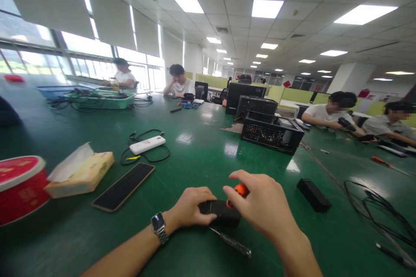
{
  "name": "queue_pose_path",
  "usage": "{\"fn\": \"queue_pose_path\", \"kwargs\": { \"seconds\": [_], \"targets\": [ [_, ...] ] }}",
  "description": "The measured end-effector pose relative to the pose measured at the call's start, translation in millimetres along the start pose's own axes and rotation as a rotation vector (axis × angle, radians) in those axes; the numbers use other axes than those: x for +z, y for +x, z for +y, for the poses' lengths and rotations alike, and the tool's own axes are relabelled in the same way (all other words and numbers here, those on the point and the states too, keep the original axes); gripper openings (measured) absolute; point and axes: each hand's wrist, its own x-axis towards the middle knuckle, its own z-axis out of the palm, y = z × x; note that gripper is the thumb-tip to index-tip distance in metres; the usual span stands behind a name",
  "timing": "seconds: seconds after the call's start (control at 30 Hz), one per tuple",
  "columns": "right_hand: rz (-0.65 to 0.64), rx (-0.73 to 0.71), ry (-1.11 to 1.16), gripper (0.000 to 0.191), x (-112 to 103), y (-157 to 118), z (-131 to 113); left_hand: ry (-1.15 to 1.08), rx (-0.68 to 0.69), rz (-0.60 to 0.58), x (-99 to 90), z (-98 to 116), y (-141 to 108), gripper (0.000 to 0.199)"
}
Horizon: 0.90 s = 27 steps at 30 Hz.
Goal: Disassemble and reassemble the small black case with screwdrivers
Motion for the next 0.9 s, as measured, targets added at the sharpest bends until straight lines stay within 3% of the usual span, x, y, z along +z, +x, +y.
{"fn": "queue_pose_path", "kwargs": {
  "seconds": [0.63,0.77,0.9],
  "targets": [
    [0.02,-0.005,0.039,0.03,1.0,-0.3,-2.1,0.005,-0.004,-0.01,-1.3,1.5,1.3,0.033],
    [-0.027,0.025,0.007,0.028,0.6,0.0,-2.0,-0.002,-0.002,-0.015,-2.8,2.1,1.1,0.033],
    [0.02,0.004,0.03,0.029,0.8,0.2,-1.7,-0.004,-0.002,-0.017,-2.6,2.3,0.5,0.03]
  ]
}}
